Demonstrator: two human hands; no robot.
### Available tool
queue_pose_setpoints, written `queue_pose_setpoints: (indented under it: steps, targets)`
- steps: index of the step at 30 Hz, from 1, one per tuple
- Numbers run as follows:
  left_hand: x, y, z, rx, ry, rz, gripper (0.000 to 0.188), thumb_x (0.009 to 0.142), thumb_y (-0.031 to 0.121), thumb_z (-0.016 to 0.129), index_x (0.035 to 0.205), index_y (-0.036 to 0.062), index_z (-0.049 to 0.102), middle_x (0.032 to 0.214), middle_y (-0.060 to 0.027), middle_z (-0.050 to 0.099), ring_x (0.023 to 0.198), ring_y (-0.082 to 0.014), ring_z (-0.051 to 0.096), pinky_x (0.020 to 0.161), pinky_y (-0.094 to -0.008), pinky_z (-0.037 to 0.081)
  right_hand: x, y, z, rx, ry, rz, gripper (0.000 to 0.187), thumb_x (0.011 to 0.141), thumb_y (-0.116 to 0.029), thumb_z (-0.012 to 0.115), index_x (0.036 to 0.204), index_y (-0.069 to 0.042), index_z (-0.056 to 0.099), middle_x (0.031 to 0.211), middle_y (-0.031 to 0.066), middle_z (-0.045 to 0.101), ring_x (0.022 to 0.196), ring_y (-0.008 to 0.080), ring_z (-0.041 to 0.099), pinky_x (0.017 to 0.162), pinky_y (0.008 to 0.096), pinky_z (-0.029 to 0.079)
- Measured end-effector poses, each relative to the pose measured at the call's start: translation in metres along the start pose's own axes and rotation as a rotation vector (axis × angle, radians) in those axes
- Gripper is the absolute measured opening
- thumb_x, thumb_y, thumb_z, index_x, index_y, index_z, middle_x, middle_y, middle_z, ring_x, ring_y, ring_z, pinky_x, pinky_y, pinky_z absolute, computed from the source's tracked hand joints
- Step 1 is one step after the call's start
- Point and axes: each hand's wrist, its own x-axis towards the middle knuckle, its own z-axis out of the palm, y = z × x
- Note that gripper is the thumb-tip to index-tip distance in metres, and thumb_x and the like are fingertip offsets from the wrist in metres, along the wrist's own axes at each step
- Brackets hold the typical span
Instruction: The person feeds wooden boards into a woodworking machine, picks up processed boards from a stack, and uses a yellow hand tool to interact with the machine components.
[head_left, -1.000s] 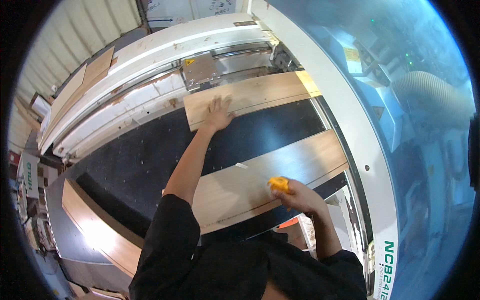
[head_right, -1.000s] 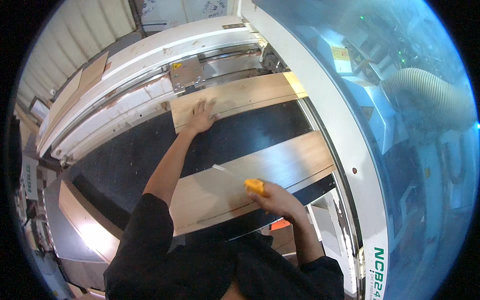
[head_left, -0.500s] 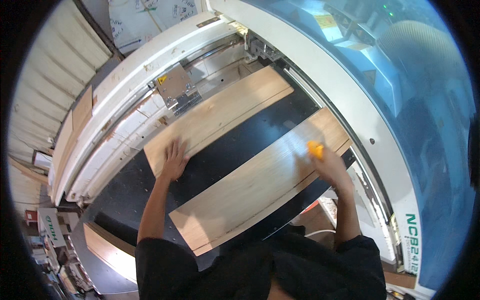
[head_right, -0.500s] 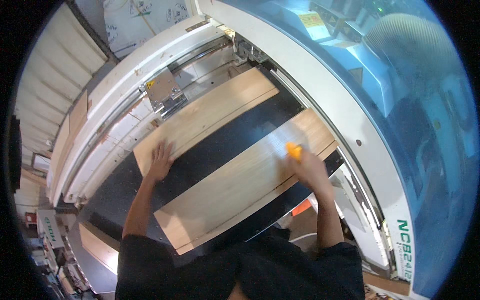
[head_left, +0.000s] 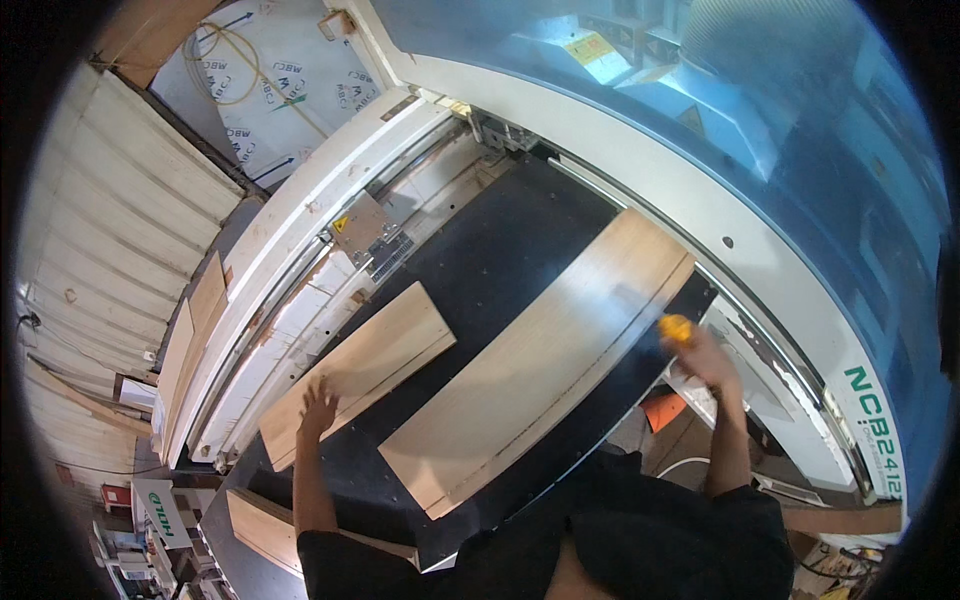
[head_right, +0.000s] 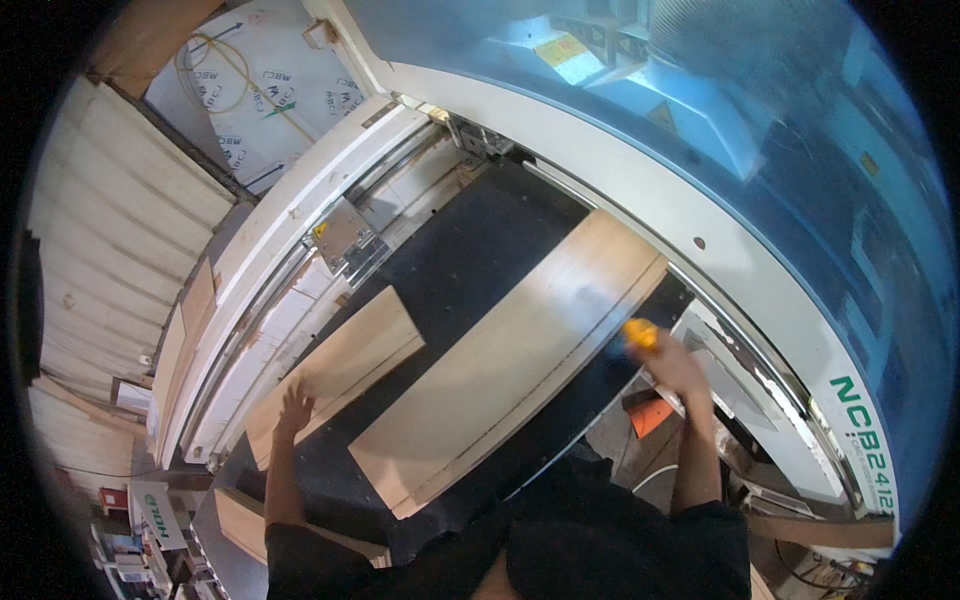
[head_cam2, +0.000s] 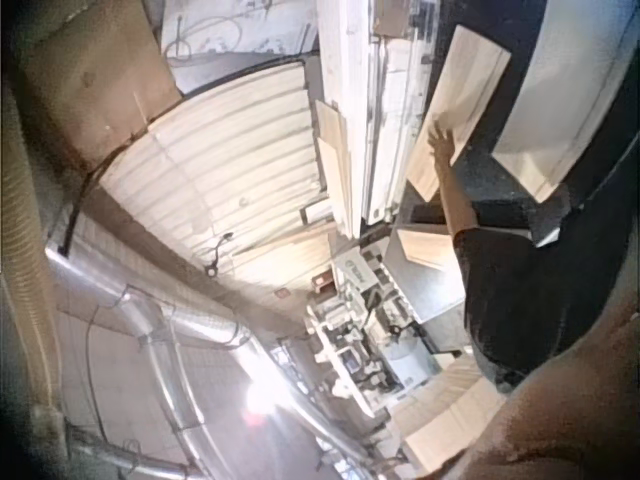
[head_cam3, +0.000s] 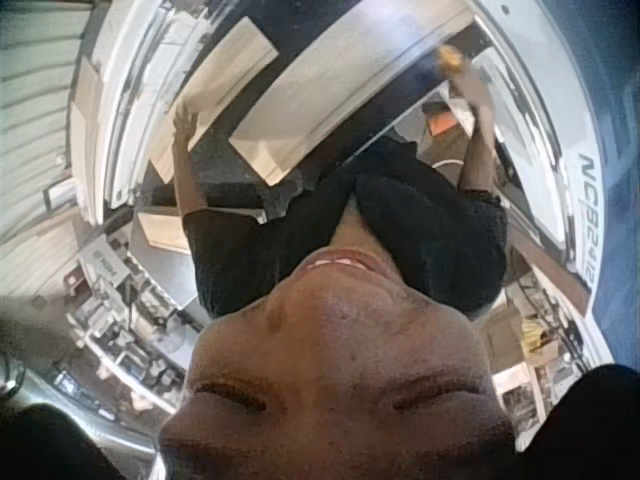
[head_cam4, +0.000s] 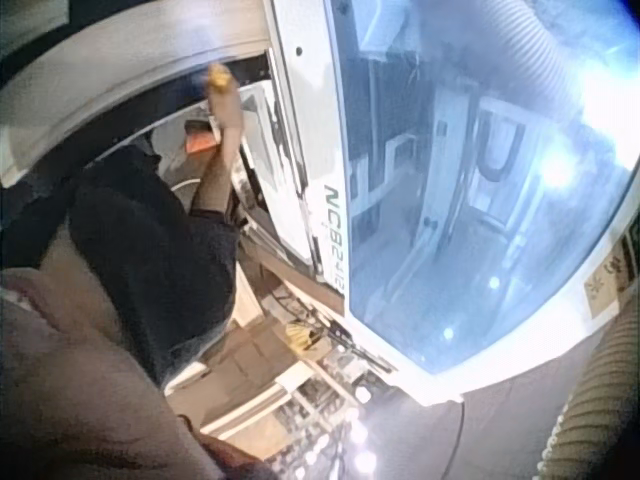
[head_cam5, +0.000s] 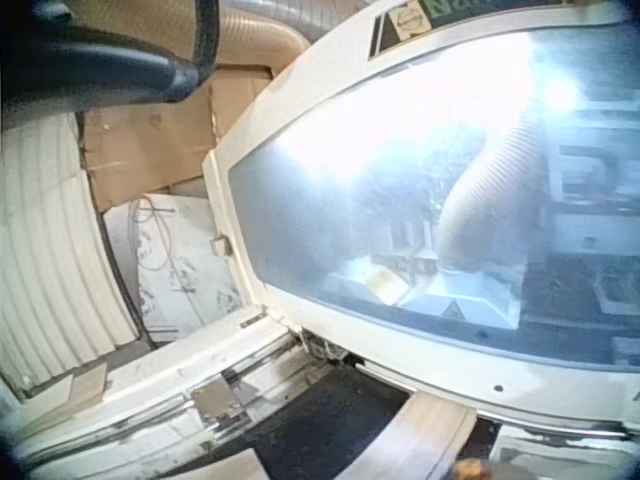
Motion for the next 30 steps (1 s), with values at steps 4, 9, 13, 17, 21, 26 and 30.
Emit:
queue_pose_setpoints:
  steps: [4,9,13,17,21,26,30]
  targets:
    - [0.043,0.070,0.012,-0.089,0.152,0.343,0.084,0.101,0.069,0.041,0.167,0.0320,0.004,0.173,-0.0220,-0.004,0.156,-0.0528,0.001,0.114,-0.0784,0.018,-0.027,0.022,-0.028,0.043,0.193,0.095,0.037,0.100,-0.038,0.068,0.110,-0.003,0.067,0.074,0.0020,0.063,0.062,0.0115,0.060,0.057,0.0279,0.049]
    - [0.027,0.230,-0.021,-0.045,0.026,0.185,0.113,0.082,0.089,0.052,0.166,0.0371,-0.004,0.170,-0.0261,-0.016,0.152,-0.0580,-0.014,0.104,-0.0886,0.012,-0.063,0.014,0.013,0.105,-0.331,-0.061,0.038,0.100,-0.044,0.068,0.111,-0.007,0.067,0.091,0.0042,0.069,0.070,0.0121,0.063,0.062,0.0292,0.052]
    - [0.025,0.211,-0.009,-0.085,0.108,0.191,0.115,0.081,0.090,0.053,0.166,0.0370,-0.004,0.172,-0.0191,-0.015,0.154,-0.0528,-0.015,0.104,-0.0886,0.008,-0.069,0.017,0.050,0.117,-0.134,-0.056,0.044,0.098,-0.044,0.071,0.113,-0.003,0.068,0.077,0.0077,0.069,0.068,0.0163,0.067,0.062,0.0319,0.053]
    - [0.041,0.143,0.006,-0.068,0.181,0.249,0.107,0.086,0.087,0.050,0.166,0.0367,0.000,0.173,-0.0157,-0.012,0.155,-0.0513,-0.012,0.104,-0.0886,0.009,-0.041,0.087,0.018,-0.042,0.701,0.143,0.042,0.095,-0.035,0.074,0.123,-0.004,0.070,0.092,0.0212,0.073,0.084,0.0314,0.072,0.075,0.0419,0.056]
    - [0.026,0.121,0.002,-0.072,0.121,0.226,0.103,0.089,0.083,0.050,0.166,0.0375,0.000,0.173,-0.0168,-0.010,0.156,-0.0519,-0.010,0.110,-0.0844,0.008,-0.050,0.165,-0.019,-0.393,1.121,0.016,0.037,0.094,-0.027,0.075,0.122,-0.002,0.072,0.101,0.0228,0.074,0.095,0.0363,0.071,0.084,0.0437,0.055]
    - [0.018,-0.019,0.017,-0.053,0.161,0.170,0.100,0.089,0.083,0.051,0.165,0.0442,-0.002,0.173,-0.0169,-0.012,0.157,-0.0456,-0.013,0.112,-0.0820,0.003,-0.047,0.243,-0.025,-0.379,1.162,-0.009,0.032,0.095,-0.023,0.074,0.120,-0.005,0.073,0.104,0.0215,0.075,0.098,0.0411,0.071,0.085,0.0460,0.054]
    - [-0.002,0.001,0.004,0.008,-0.044,0.076,0.095,0.088,0.082,0.053,0.161,0.0550,-0.001,0.174,-0.0145,-0.013,0.158,-0.0446,-0.014,0.111,-0.0826,0.003,-0.074,0.255,-0.030,-0.239,1.128,0.120,0.033,0.095,-0.024,0.073,0.119,-0.002,0.071,0.103,0.0236,0.074,0.097,0.0429,0.071,0.088,0.0471,0.053]
